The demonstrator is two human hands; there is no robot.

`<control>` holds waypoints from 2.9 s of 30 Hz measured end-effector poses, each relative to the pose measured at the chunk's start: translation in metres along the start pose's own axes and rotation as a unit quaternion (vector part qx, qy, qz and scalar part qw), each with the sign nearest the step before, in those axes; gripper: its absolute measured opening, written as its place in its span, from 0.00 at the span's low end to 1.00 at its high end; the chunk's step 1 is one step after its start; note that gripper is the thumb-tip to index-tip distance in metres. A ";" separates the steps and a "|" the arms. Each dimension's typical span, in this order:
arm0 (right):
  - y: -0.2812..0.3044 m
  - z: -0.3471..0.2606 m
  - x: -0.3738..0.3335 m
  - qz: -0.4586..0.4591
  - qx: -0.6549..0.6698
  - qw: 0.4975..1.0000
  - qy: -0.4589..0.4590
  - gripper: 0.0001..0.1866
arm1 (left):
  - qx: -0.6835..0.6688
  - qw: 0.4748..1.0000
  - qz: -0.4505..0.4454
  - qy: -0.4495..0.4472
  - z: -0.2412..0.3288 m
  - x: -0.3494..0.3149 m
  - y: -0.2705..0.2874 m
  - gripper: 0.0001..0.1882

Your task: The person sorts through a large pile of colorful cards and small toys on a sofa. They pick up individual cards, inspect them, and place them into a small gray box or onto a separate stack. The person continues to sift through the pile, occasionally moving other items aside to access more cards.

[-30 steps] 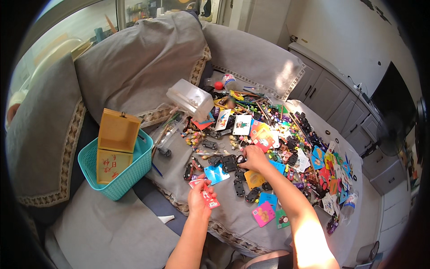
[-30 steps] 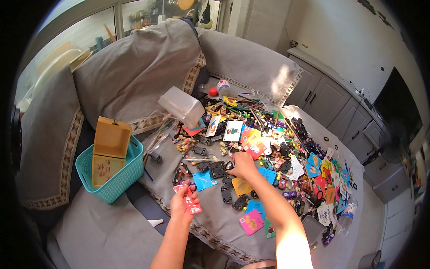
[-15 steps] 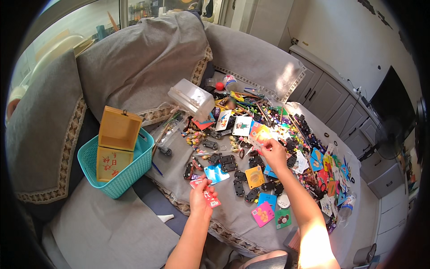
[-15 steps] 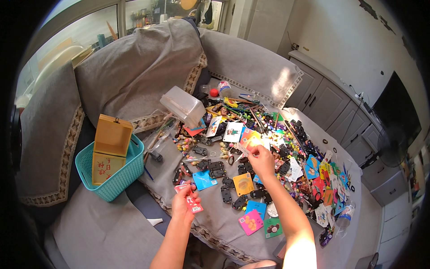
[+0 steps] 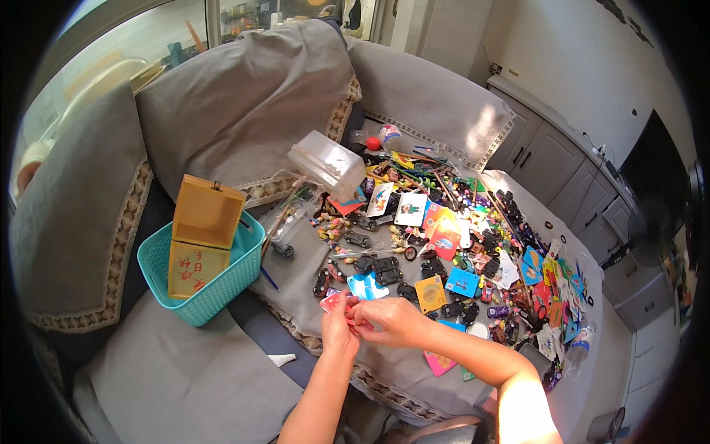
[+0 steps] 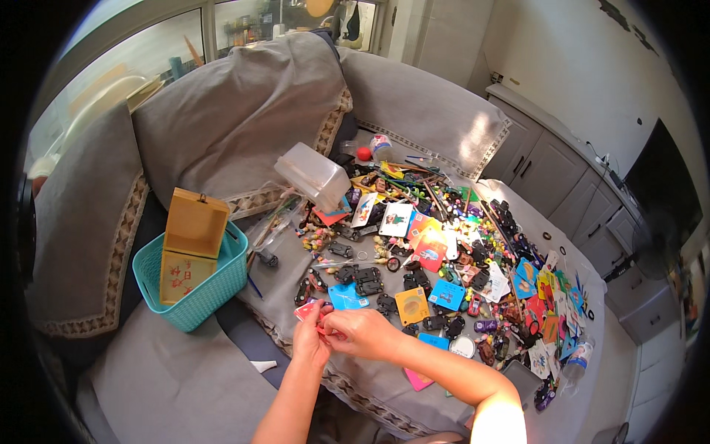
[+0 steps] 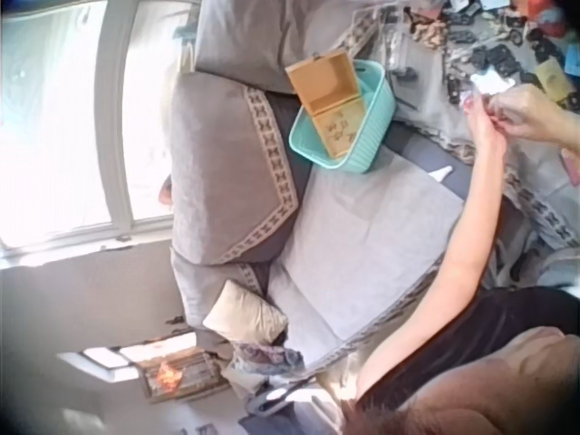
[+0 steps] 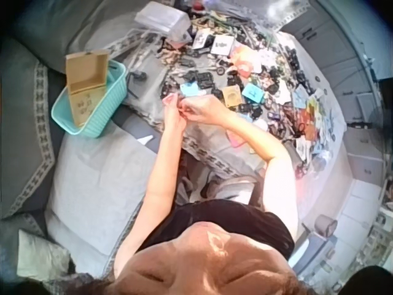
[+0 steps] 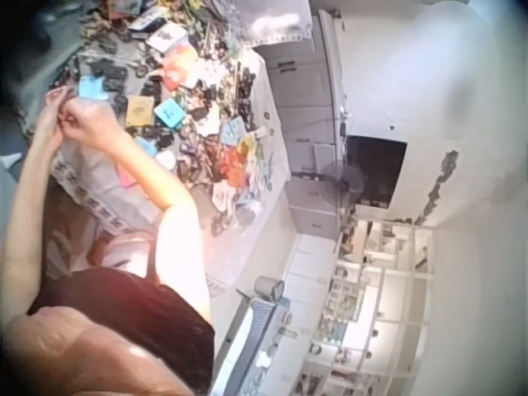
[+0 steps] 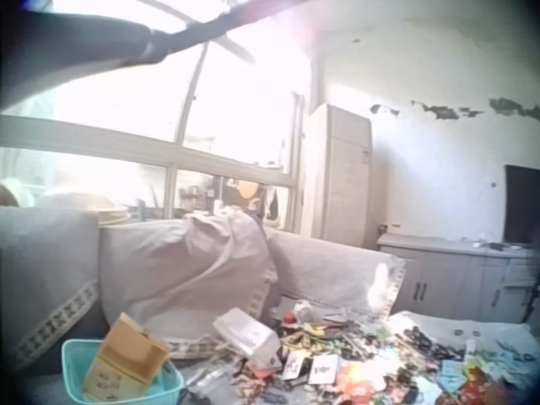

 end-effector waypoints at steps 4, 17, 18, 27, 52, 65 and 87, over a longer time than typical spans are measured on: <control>0.010 0.035 0.014 0.020 0.033 0.998 -0.059 0.10 | -0.046 0.995 0.063 -0.066 0.017 0.006 0.012 0.12; -0.002 0.162 0.043 0.003 -0.289 0.950 -0.117 0.25 | -0.024 0.997 0.068 -0.033 0.026 0.004 0.014 0.12; 0.009 0.181 0.032 0.027 -0.321 0.936 -0.141 0.24 | -0.030 0.996 0.071 -0.036 0.027 0.003 0.014 0.11; 0.052 0.186 0.024 0.101 -0.364 0.902 -0.210 0.17 | -0.056 0.986 0.111 -0.108 0.043 0.005 0.024 0.10; 0.056 0.268 0.147 0.060 -0.232 0.921 -0.306 0.33 | -0.061 0.996 0.058 -0.029 0.024 0.014 0.015 0.12; 0.063 0.162 0.003 0.054 -0.235 0.958 -0.154 0.24 | -0.014 1.000 -0.015 0.017 0.003 0.002 -0.009 0.08; 0.090 -0.105 -0.228 0.133 0.234 0.944 -0.191 0.38 | 0.100 0.854 -0.372 0.348 -0.128 -0.249 -0.091 0.17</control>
Point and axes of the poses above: each hand's wrist, its own x-axis towards the middle knuckle, its own y-axis out of the back of the hand, z = x × y, the point moved 9 cm from there along x, towards the middle knuckle, and after that the axes turned 3 degrees about -y, right-handed, at the moved point
